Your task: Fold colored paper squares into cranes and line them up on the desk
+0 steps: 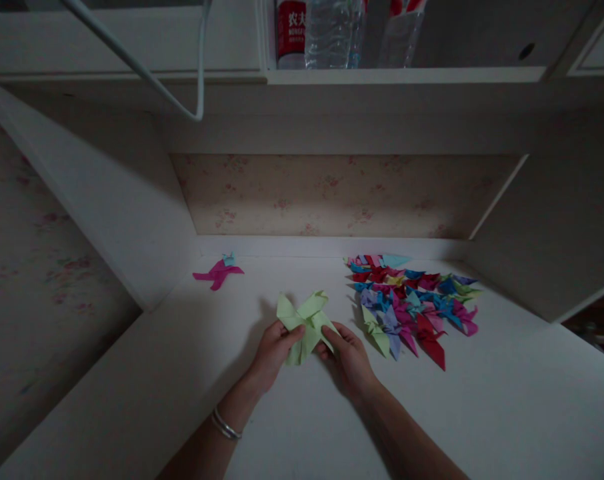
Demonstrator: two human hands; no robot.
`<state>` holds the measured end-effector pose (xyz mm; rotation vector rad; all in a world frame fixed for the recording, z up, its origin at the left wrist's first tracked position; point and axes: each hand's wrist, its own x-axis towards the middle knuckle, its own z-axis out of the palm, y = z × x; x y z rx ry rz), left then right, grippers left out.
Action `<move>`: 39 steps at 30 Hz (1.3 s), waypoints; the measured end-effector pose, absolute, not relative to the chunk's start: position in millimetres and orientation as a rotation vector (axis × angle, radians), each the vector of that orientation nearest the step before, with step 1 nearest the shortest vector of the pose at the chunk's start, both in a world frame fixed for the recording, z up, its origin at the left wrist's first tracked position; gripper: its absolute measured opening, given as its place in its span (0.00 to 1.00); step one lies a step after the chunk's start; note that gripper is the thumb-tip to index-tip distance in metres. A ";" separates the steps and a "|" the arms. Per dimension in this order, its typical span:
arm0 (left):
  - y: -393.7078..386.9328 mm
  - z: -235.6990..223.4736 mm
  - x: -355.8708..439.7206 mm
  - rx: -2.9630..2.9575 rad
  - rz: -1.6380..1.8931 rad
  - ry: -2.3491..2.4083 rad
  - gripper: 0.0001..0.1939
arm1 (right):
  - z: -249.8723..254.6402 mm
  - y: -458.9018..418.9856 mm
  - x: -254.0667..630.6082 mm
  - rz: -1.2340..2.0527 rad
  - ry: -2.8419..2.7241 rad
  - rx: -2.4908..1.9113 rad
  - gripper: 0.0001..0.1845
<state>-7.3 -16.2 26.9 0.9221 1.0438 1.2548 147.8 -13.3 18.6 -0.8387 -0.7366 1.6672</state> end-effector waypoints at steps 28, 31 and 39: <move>-15.3 25.6 -7.0 0.962 1.279 1.127 0.17 | 17.1 -12.6 148.2 1.624 -0.757 -0.868 0.14; -16.2 26.9 -6.6 0.975 1.276 1.118 0.16 | 15.4 -12.1 148.0 1.630 -0.761 -0.860 0.14; -16.8 26.2 -5.7 0.966 1.278 1.080 0.17 | 19.2 -13.6 146.7 1.657 -0.716 -0.844 0.13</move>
